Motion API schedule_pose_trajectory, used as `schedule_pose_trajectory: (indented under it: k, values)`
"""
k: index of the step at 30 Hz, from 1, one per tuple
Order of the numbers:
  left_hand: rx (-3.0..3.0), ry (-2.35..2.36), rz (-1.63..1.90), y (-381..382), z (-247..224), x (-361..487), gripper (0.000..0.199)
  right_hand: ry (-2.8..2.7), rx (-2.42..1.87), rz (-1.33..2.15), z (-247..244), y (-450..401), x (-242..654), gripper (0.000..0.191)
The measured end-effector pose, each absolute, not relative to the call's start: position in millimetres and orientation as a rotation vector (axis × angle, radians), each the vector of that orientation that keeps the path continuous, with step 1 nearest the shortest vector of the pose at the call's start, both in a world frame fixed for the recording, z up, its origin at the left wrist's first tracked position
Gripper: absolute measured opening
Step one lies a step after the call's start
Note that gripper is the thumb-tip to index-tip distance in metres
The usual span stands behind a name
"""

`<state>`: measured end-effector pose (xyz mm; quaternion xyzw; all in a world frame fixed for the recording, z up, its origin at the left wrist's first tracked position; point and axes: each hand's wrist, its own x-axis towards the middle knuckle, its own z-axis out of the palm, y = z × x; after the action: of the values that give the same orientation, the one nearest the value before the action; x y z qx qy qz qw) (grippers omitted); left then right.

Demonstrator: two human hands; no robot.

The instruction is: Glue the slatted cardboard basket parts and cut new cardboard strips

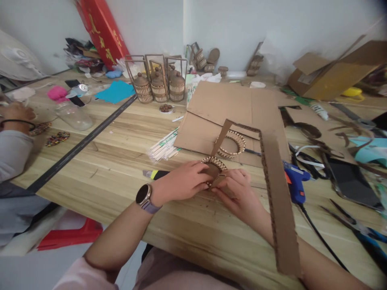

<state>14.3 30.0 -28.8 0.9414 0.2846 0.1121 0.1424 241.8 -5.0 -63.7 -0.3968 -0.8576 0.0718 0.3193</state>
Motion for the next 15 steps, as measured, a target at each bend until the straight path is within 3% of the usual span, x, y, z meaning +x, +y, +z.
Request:
schedule_pose_trajectory:
  k: [8, 15]
  values:
    - [2.363, 0.732, 0.881, 21.0, -3.2, 11.8, 0.031, -2.290, -1.040, 0.140, -64.0, -4.7, 244.7, 0.011]
    - [2.265, 0.744, 0.985, 6.3, -5.6, 34.8, 0.027, -2.319, -1.003, 0.188, -51.3, -0.2, 250.2, 0.012]
